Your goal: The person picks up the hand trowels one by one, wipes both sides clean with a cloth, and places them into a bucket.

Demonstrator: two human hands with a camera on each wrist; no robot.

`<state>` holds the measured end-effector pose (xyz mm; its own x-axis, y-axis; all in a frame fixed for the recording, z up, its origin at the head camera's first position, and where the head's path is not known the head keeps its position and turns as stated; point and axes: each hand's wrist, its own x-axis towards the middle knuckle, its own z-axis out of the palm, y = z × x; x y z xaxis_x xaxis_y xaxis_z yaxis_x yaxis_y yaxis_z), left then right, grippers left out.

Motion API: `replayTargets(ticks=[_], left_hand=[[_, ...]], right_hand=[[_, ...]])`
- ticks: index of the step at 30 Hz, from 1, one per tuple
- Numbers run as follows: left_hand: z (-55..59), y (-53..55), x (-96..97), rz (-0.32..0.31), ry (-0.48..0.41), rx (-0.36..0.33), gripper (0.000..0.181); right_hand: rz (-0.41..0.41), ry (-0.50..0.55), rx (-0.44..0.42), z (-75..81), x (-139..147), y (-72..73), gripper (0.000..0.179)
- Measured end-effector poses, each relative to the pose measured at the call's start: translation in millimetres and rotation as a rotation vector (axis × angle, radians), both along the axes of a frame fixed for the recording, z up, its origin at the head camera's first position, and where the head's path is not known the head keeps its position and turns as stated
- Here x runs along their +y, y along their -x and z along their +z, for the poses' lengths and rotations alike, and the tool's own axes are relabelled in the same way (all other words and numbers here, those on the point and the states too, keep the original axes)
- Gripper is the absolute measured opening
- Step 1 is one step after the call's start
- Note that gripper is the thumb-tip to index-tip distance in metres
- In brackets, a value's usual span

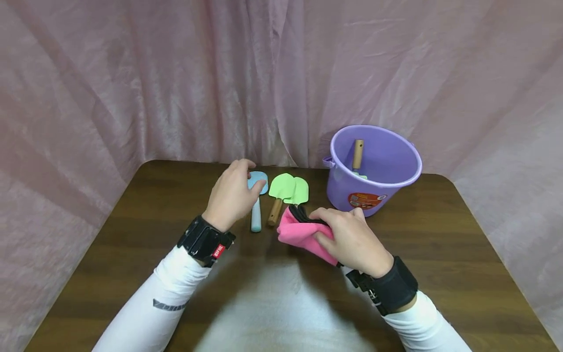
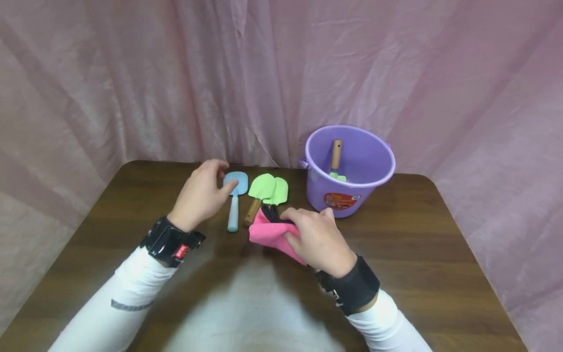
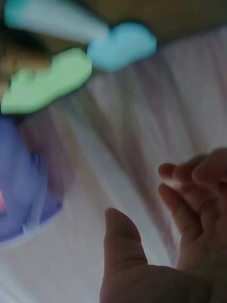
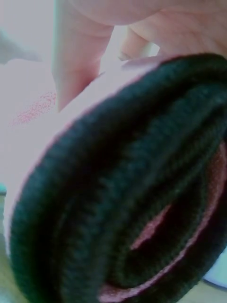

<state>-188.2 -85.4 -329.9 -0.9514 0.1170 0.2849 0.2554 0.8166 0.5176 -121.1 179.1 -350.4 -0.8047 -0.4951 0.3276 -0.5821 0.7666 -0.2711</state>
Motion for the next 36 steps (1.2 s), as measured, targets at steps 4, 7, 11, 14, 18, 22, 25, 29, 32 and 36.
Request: replayTargets(ticks=[4,7,11,14,18,22,25,29,32,36], left_hand=[[-37.5,2.0,-1.3,0.042,0.074,-0.118,0.052],[-62.6,4.8,3.9,0.052,0.124,-0.202,0.057],[-84.7,6.5,10.7,0.067,0.160,-0.285,0.061],[-92.3,7.0,12.4,0.077,0.169,-0.323,0.059],[-94.1,6.6,9.4,0.088,0.164,-0.363,0.046],[-92.8,5.2,3.7,0.097,0.143,-0.371,0.032],[-92.8,4.5,0.7,0.098,0.119,-0.342,0.028],[-92.5,3.1,-2.9,0.097,0.101,-0.275,0.026],[-90.3,0.8,-6.1,0.095,0.094,-0.226,0.024],[-84.6,-3.7,-11.1,0.096,0.086,-0.152,0.023]], right_hand=[[-0.015,0.004,0.012,2.0,7,-0.5,0.023],[-0.030,0.001,0.009,2.5,11,-1.5,0.023],[-0.037,0.003,0.004,1.9,15,-3.4,0.023],[-0.036,0.005,0.006,1.7,15,-4.5,0.024],[-0.035,0.003,0.010,2.1,16,-5.2,0.023],[-0.035,0.002,0.005,2.3,17,-5.1,0.023],[-0.039,0.000,-0.001,2.6,19,-5.1,0.023],[-0.045,0.001,-0.006,3.2,20,-5.2,0.023],[-0.048,0.007,-0.005,3.9,21,-5.3,0.023],[-0.048,0.023,0.005,6.0,22,-5.5,0.023]])
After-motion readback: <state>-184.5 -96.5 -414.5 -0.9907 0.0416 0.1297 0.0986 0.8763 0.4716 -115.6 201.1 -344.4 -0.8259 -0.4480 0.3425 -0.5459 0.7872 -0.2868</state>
